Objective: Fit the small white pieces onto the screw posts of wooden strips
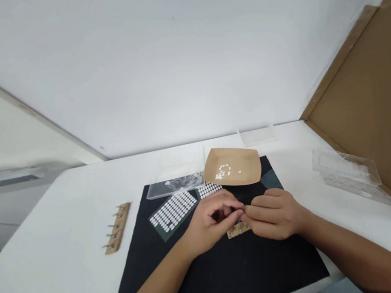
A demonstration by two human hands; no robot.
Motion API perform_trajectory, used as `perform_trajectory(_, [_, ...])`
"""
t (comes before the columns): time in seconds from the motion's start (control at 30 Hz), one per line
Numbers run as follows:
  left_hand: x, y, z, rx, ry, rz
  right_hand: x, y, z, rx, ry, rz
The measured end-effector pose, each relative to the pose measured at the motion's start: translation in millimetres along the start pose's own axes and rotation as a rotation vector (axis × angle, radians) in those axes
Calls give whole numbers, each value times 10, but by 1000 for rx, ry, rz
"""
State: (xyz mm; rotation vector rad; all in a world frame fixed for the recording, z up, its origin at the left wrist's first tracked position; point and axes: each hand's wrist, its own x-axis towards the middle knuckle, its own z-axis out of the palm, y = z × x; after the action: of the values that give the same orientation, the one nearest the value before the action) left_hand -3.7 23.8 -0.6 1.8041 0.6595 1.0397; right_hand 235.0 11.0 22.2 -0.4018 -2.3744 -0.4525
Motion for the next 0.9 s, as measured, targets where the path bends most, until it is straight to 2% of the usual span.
perform_trajectory(0.23, [-32,72,75,-216,19,-137,-77,-13,45,39,29,-7])
perform_trajectory(0.33, [-48,43,86,-279,-5,-194,-96,-10,46,55,9,32])
perform_trajectory(0.5, [-77,-7,101,-301,-22,-273,-62,20,46,146,70,124])
perform_trajectory(0.73, [-75,-34,118,-408,-14,-249,-91,5,222,350,144,348])
perform_trajectory(0.9, [-82,-69,118,-416,-5,-254,-133,-10,256,414,133,379])
